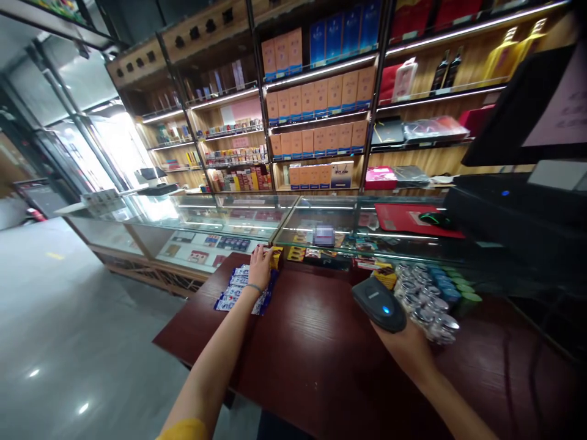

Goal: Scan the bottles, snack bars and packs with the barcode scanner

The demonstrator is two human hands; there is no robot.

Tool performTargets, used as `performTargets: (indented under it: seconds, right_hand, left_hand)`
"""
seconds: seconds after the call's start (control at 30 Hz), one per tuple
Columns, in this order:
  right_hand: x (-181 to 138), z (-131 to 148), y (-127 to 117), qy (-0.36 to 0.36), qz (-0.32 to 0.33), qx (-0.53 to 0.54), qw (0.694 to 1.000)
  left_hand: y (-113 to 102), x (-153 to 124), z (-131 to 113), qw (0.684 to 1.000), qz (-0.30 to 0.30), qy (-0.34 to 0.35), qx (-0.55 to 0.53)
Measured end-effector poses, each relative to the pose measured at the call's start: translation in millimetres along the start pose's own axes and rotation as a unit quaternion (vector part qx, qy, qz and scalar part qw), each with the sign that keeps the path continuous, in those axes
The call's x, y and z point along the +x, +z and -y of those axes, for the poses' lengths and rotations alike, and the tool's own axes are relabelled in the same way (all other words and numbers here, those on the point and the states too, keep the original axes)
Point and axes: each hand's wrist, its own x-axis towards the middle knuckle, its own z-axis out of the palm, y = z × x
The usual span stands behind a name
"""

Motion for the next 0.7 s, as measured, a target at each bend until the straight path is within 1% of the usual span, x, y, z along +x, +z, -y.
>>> performTargets:
  seconds: [0.13,0.23,0.3,0.4,0.47,0.53,0.6,0.63,0.67,0.7]
  right_hand:
    - [0.0,-1.9,-0.5,0.002,0.013,-0.021,1.000]
    - [2.3,-4.6,-0.5,0.000,0.027,-0.024,0.999]
    - [3.7,-6.7,-0.3,-0.002,0.021,-0.027,0.999]
    - [4.4,-7.3,-0.6,-0.014,-0.004,-0.027,1.000]
    - [3.7,-6.6,-1.3,-0.016,-0.019,-0.012,1.000]
    - [2.3,-7.1,-2.2,-0.017,-0.030,0.013,0.999]
    - [0.5,-9.9,-3.3,-0.021,-0.038,0.034,0.998]
    - [-0.4,-11.9,-3.8,-0.024,-0.038,0.041,0.998]
    - [-1.3,-13.9,-4.5,-0.025,-0.041,0.046,0.998]
    - [-2.0,-15.5,-5.3,-0.025,-0.044,0.048,0.998]
  left_hand:
    - [3.3,5.2,2.0,0.999,0.037,-0.017,-0.020]
    - [3.5,2.6,-0.9,0.999,0.040,-0.015,-0.024]
    - [1.6,-0.9,-4.1,0.999,0.023,-0.010,-0.023]
    - [-4.2,-6.4,-10.0,1.000,-0.001,0.000,-0.030]
    - [-8.1,-9.8,-16.5,0.998,-0.025,-0.003,-0.056]
    - [-9.1,-13.1,-27.7,0.991,-0.067,-0.022,-0.112]
    - [-4.6,-15.9,-45.4,0.972,-0.118,-0.066,-0.194]
    - [0.0,-17.0,-56.8,0.955,-0.140,-0.097,-0.242]
    - [6.1,-18.1,-69.5,0.932,-0.158,-0.135,-0.296]
    - [13.4,-19.1,-83.1,0.901,-0.173,-0.178,-0.356]
